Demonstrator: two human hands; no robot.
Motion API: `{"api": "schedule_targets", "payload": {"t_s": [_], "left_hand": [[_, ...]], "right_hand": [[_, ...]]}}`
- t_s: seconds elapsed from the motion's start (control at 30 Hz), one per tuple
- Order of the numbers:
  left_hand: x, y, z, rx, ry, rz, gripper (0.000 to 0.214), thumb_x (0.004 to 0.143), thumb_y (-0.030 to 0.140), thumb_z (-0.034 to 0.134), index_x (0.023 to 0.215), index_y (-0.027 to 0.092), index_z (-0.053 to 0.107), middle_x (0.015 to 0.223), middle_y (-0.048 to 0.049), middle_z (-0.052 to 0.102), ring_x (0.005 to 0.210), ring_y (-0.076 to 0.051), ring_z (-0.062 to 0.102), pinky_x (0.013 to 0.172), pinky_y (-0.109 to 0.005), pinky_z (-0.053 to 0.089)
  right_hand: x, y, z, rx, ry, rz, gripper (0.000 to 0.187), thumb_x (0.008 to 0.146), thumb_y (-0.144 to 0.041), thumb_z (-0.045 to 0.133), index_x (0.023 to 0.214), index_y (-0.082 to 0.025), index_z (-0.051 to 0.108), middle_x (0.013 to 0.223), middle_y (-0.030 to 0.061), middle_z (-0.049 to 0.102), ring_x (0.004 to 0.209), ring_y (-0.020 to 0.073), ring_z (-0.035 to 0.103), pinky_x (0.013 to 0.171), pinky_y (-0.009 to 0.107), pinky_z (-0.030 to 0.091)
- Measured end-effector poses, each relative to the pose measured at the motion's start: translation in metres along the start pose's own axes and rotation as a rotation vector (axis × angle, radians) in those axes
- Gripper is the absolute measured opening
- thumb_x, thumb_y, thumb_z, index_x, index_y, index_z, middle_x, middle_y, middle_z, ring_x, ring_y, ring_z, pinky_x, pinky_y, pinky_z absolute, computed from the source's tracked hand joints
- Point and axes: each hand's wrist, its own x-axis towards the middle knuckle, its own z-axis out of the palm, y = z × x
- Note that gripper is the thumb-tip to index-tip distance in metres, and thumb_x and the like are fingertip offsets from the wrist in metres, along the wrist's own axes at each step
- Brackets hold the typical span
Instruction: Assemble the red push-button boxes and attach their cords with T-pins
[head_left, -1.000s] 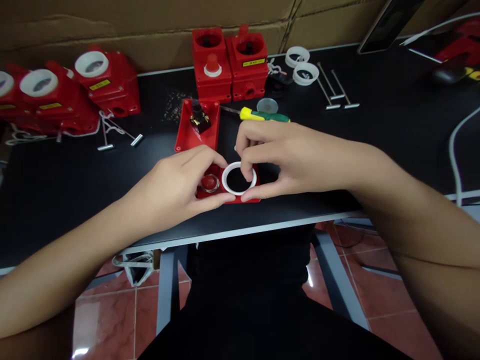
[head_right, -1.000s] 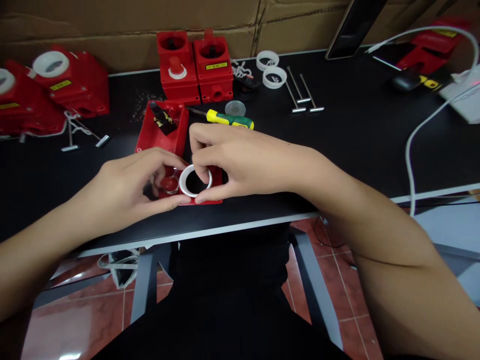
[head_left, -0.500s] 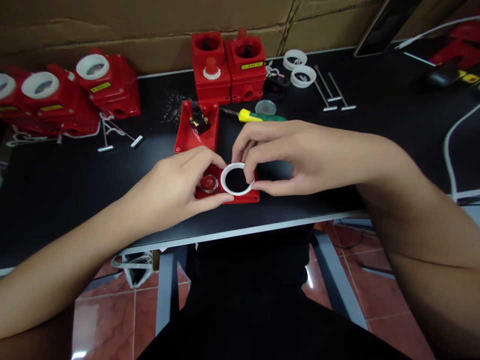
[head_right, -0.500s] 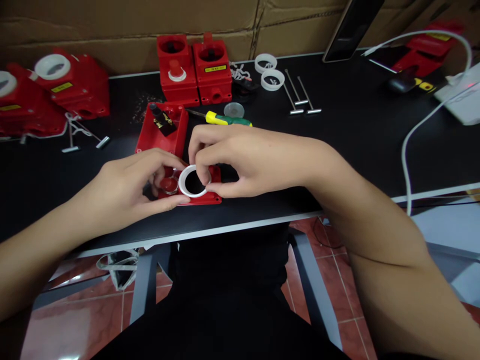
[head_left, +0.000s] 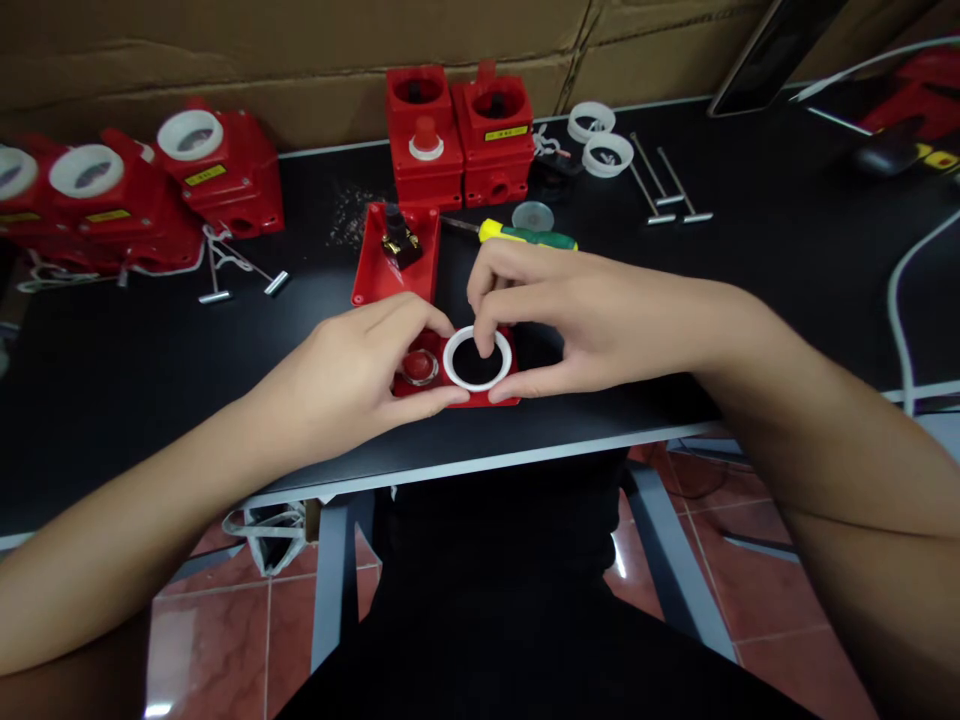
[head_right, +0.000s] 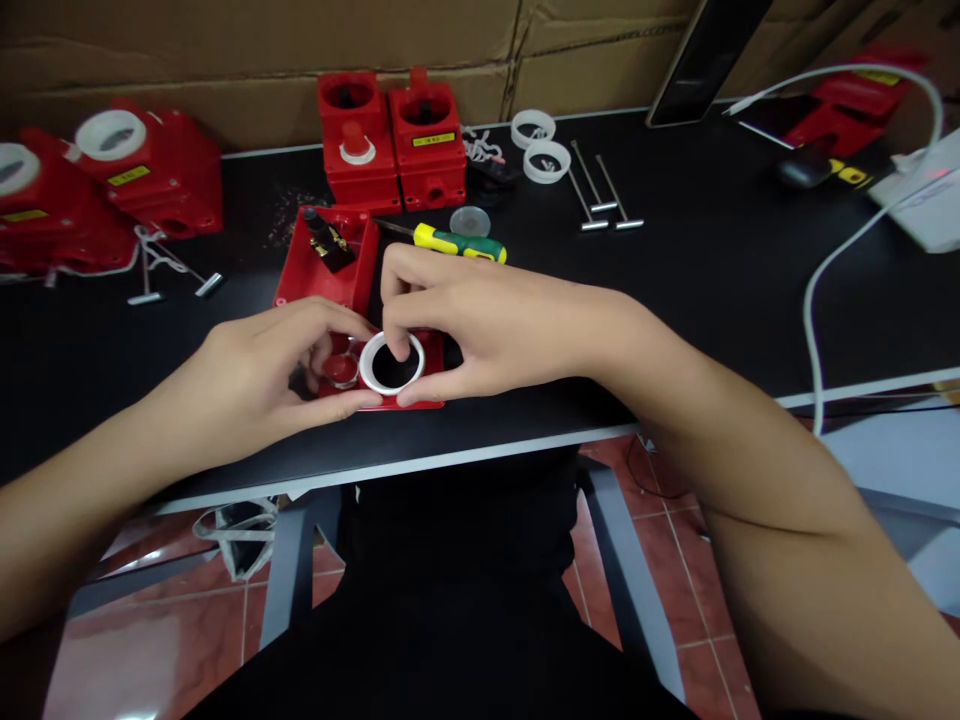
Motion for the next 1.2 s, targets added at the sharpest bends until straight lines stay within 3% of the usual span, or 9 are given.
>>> {"api": "schedule_targets", "payload": {"t_s": [0.13, 0.3, 0.57, 0.73, 0.87, 0.97, 1.2], "left_hand": [[-0.001, -0.001, 0.001, 0.008, 0.014, 0.019, 0.058, 0.125, 0.082, 0.074, 0.137, 0.025, 0.080, 0.107, -0.0035, 0.082, 0.081, -0.024, 0.076, 0.091, -0.038, 0.066], [-0.001, 0.000, 0.000, 0.009, 0.009, 0.030, 0.054, 0.126, 0.078, 0.075, 0.137, 0.025, 0.079, 0.108, -0.0035, 0.083, 0.080, -0.023, 0.075, 0.091, -0.038, 0.066], [-0.001, -0.002, 0.001, 0.008, 0.005, 0.019, 0.057, 0.125, 0.082, 0.075, 0.137, 0.026, 0.079, 0.106, -0.0039, 0.082, 0.082, -0.025, 0.076, 0.089, -0.039, 0.066], [-0.002, -0.001, 0.001, 0.014, 0.009, 0.026, 0.054, 0.126, 0.078, 0.074, 0.137, 0.026, 0.079, 0.106, -0.0034, 0.081, 0.084, -0.025, 0.077, 0.092, -0.039, 0.067], [-0.002, 0.001, 0.002, 0.008, 0.015, 0.038, 0.049, 0.126, 0.073, 0.077, 0.138, 0.026, 0.079, 0.110, -0.0042, 0.083, 0.086, -0.025, 0.078, 0.092, -0.039, 0.067], [-0.003, 0.001, 0.002, 0.016, 0.017, 0.028, 0.049, 0.126, 0.073, 0.077, 0.138, 0.026, 0.079, 0.111, -0.0046, 0.083, 0.086, -0.025, 0.078, 0.093, -0.040, 0.067], [-0.002, 0.001, 0.002, 0.013, 0.004, 0.015, 0.054, 0.125, 0.078, 0.075, 0.137, 0.026, 0.079, 0.109, -0.0043, 0.083, 0.082, -0.025, 0.076, 0.092, -0.040, 0.068]], "right_hand": [[-0.002, -0.008, -0.013, 0.065, -0.031, -0.003, 0.012, 0.123, -0.032, 0.082, 0.126, -0.020, 0.086, 0.147, 0.0140, 0.080, 0.125, 0.0272, 0.080, 0.109, 0.042, 0.063], [-0.002, -0.010, -0.015, 0.055, -0.047, 0.026, 0.010, 0.124, -0.028, 0.078, 0.120, -0.022, 0.085, 0.142, 0.0113, 0.081, 0.119, 0.0246, 0.080, 0.103, 0.041, 0.062], [0.000, 0.000, 0.004, -0.049, 0.035, -0.022, 0.029, 0.123, -0.044, 0.093, 0.114, -0.020, 0.079, 0.121, 0.0058, 0.067, 0.102, 0.0207, 0.064, 0.088, 0.036, 0.051], [0.000, 0.001, 0.007, -0.083, 0.025, -0.007, 0.038, 0.122, -0.054, 0.095, 0.117, -0.020, 0.078, 0.125, 0.0068, 0.066, 0.104, 0.0216, 0.064, 0.089, 0.036, 0.051], [-0.003, -0.006, -0.009, 0.000, -0.026, 0.006, 0.022, 0.126, -0.041, 0.084, 0.132, -0.020, 0.083, 0.138, 0.0120, 0.072, 0.118, 0.0258, 0.074, 0.102, 0.041, 0.061], [-0.004, -0.011, -0.016, 0.023, -0.052, 0.020, 0.012, 0.125, -0.027, 0.076, 0.128, -0.020, 0.085, 0.144, 0.0131, 0.075, 0.123, 0.0262, 0.078, 0.107, 0.042, 0.062], [-0.004, -0.007, -0.014, 0.038, -0.048, 0.030, 0.015, 0.126, -0.033, 0.080, 0.122, -0.021, 0.087, 0.137, 0.0111, 0.077, 0.115, 0.0248, 0.077, 0.100, 0.040, 0.060]]}}
